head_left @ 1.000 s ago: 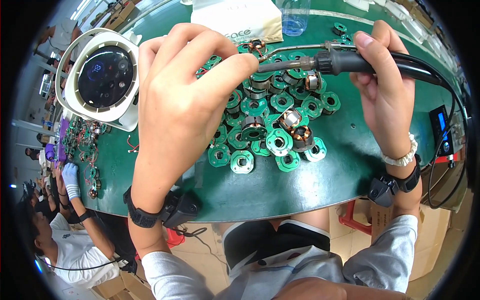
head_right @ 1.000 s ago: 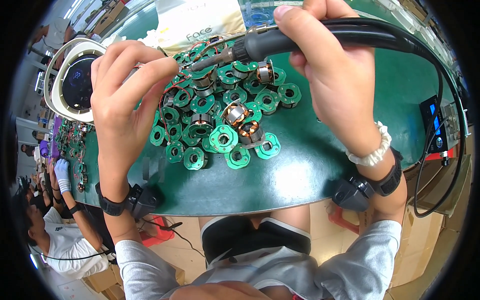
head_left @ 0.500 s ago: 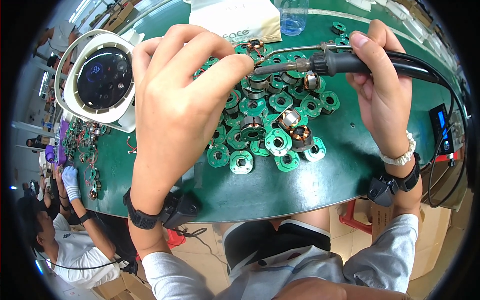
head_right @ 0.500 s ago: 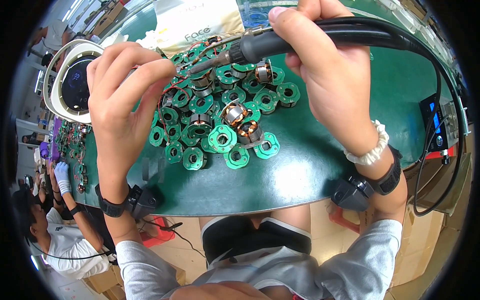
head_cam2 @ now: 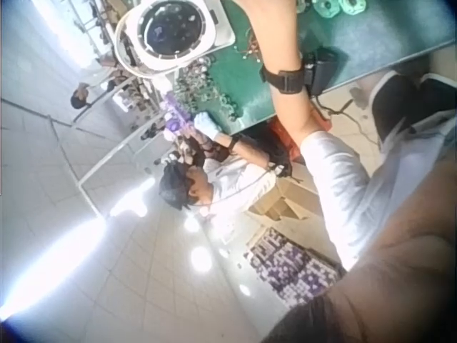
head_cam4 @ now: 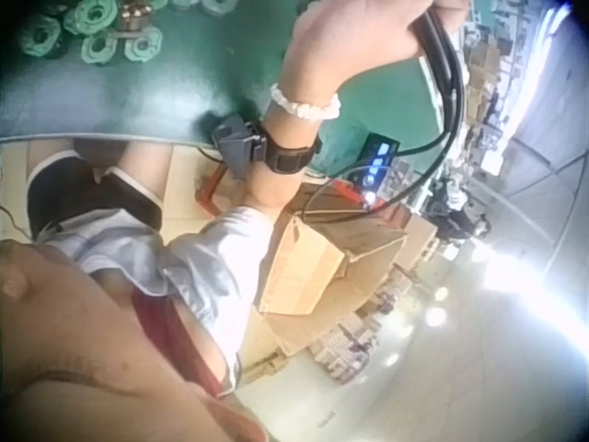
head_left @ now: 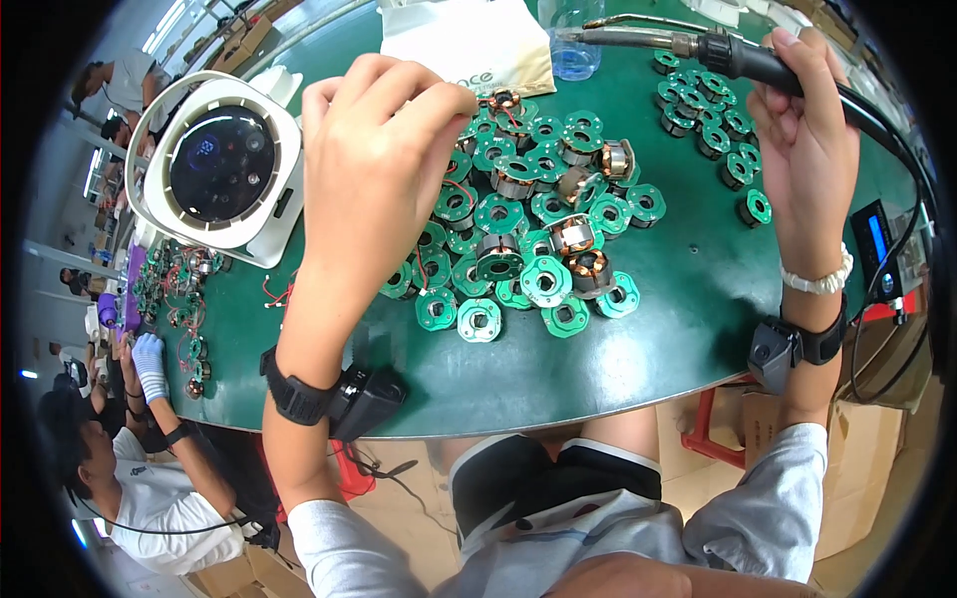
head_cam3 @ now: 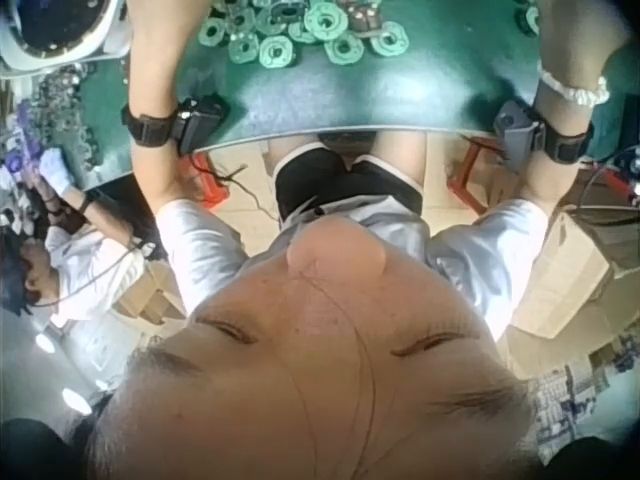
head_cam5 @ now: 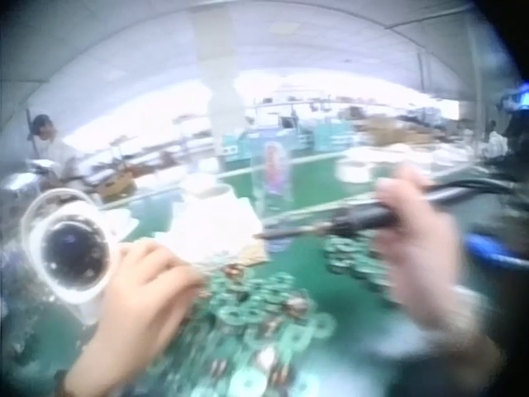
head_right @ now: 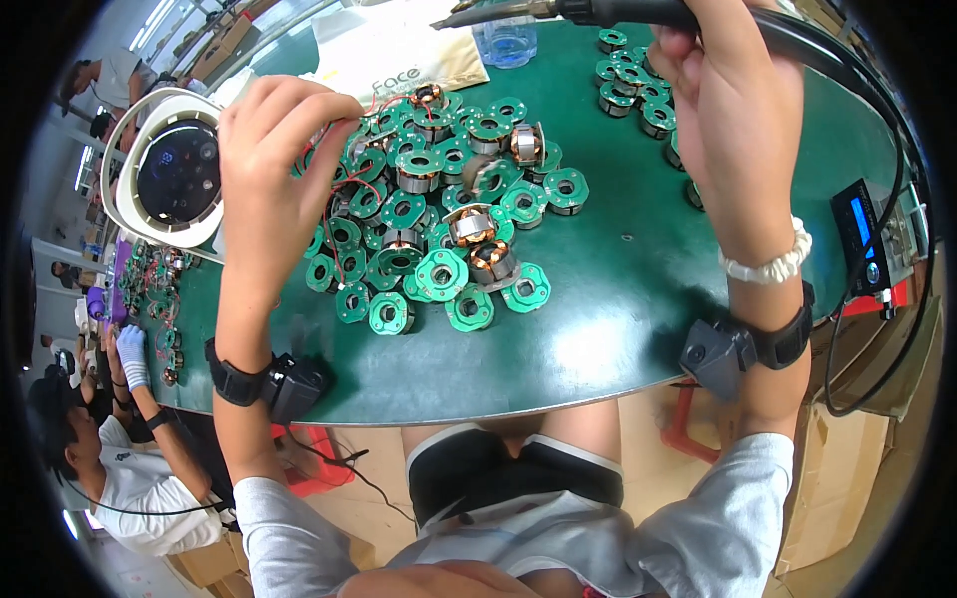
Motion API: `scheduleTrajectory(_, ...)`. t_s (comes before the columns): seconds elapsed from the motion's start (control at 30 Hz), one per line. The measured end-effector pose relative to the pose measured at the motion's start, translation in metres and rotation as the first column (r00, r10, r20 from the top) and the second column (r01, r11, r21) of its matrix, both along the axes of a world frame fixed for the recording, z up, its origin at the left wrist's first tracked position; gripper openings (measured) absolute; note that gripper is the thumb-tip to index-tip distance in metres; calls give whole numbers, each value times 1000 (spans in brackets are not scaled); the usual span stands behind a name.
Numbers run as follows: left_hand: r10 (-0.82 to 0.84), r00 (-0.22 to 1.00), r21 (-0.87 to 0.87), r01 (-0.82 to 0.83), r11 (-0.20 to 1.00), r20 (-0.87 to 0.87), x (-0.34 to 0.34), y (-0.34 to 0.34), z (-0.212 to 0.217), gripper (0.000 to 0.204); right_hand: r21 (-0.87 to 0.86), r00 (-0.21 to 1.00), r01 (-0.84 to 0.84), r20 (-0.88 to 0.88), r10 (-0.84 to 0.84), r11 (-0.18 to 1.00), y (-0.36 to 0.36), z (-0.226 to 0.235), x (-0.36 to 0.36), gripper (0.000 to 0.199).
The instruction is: Soldering electrical wires to small circular green PCB boards at an industrial workbench.
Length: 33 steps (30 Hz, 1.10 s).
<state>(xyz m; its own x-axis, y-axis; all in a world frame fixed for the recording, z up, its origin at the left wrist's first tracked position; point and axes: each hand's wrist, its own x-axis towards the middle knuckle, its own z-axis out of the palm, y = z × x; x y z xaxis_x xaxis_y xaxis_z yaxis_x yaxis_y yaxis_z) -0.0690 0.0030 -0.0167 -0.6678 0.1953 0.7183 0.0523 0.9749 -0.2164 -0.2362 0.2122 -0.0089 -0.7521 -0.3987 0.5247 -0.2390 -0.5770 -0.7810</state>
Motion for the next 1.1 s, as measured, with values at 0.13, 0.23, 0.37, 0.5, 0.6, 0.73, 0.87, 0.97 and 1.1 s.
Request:
scheduleTrajectory(0.13,-13,1000,45,12,999,18,-4,2,-2,11,-37,998,57,10,-57,998,1,0,-12,21)
scheduleTrajectory(0.23,-29,1000,112,30,993,-7,1,5,8,14,-43,997,82,17,-81,996,-3,0,-13,23)
scheduleTrajectory(0.37,-193,963,477,261,840,-188,9,18,26,15,-41,998,48,-25,-49,998,-3,1,-18,25)
scheduleTrajectory(0.5,-183,945,544,308,781,-272,13,24,40,14,-56,999,54,-5,-54,997,0,1,-20,25)
scheduleTrajectory(0.6,-35,994,385,72,920,-100,20,19,45,14,-82,998,65,-9,-66,994,-4,1,-13,26)
scheduleTrajectory(0.73,189,973,218,-157,963,-135,22,-10,28,15,-88,997,71,-30,-74,994,-8,1,-11,25)
scheduleTrajectory(0.87,74,986,196,-43,980,-151,23,-7,29,10,-19,1000,20,23,-20,1000,-1,-1,-18,24)
scheduleTrajectory(0.97,-71,988,-79,83,993,136,33,27,30,17,14,999,35,-18,-35,999,2,0,-18,24)
scheduleTrajectory(1.1,-17,943,-193,86,977,332,32,34,23,15,1,998,45,-36,-45,999,3,1,-18,24)
